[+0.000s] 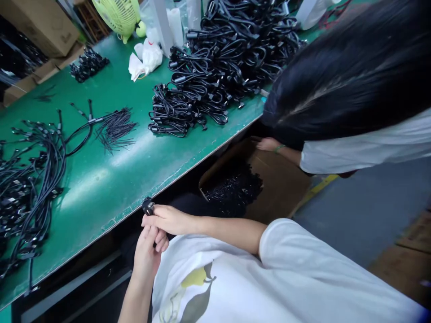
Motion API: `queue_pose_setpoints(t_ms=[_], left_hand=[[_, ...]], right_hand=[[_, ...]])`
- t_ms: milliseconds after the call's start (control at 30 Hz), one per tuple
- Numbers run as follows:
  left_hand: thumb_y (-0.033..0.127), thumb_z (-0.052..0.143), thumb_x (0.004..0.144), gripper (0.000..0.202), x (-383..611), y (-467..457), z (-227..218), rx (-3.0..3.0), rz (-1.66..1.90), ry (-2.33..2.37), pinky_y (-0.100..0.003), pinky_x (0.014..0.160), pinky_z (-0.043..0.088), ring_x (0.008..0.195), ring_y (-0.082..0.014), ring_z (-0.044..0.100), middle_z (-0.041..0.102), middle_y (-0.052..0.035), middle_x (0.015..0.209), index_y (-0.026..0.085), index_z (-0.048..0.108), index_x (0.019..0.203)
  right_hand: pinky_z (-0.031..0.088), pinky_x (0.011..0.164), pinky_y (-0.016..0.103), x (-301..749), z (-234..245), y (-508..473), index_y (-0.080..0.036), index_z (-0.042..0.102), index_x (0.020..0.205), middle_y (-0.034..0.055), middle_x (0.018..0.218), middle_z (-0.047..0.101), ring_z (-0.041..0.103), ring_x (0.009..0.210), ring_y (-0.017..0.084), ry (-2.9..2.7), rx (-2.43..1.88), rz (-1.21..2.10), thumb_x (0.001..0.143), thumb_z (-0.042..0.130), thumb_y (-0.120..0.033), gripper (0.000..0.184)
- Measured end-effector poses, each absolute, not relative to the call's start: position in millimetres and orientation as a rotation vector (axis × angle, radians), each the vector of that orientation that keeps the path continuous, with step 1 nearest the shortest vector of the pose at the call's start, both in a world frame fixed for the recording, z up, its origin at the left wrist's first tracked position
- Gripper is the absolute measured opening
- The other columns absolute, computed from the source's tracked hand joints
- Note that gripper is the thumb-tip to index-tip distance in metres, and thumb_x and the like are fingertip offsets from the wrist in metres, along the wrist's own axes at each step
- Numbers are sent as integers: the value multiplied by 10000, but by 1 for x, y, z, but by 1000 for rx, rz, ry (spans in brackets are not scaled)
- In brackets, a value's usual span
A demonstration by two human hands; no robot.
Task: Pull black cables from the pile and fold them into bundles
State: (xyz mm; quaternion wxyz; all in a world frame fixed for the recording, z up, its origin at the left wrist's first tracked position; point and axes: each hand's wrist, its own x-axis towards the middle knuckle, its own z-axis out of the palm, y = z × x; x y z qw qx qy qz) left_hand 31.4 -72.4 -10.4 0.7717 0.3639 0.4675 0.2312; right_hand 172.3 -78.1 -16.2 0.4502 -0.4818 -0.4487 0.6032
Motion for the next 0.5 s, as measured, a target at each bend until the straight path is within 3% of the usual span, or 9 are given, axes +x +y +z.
queue_pose_setpoints(t_ms=[133, 233, 400, 500], left_hand=[[396, 776, 739, 398, 38, -66, -15, 801, 485, 1038, -178, 483, 332, 478, -36, 366, 374, 97, 582, 194, 455, 857], [431, 795, 704, 443, 37, -59, -21, 849, 412, 1036, -163, 446, 263, 437, -24, 305, 320, 121, 534, 189, 459, 860], [479, 711, 782, 434, 35, -48, -29, 855, 342, 973, -152, 402, 174, 379, -21, 251, 333, 133, 510, 205, 471, 1017], [495, 635, 842, 366, 32, -42, -29, 930, 357, 989, -159, 403, 216, 384, -26, 290, 406, 108, 530, 199, 488, 999]], right_hand=[[473, 736, 207, 178, -16, -76, -168, 669, 952, 16, 909, 655, 622, 799, 110, -1081, -1255, 1467, 955, 472, -311, 243], [462, 802, 227, 179, -22, -71, -161, 672, 946, 31, 953, 665, 624, 859, 122, -1118, -1280, 1431, 959, 475, -305, 245], [469, 857, 229, 176, -31, -61, -156, 662, 957, 32, 980, 657, 617, 927, 123, -971, -1160, 1607, 956, 488, -320, 239], [523, 713, 228, 168, -30, -58, -191, 571, 1144, 35, 1042, 632, 630, 784, 106, -873, -1124, 1734, 944, 506, -405, 300]])
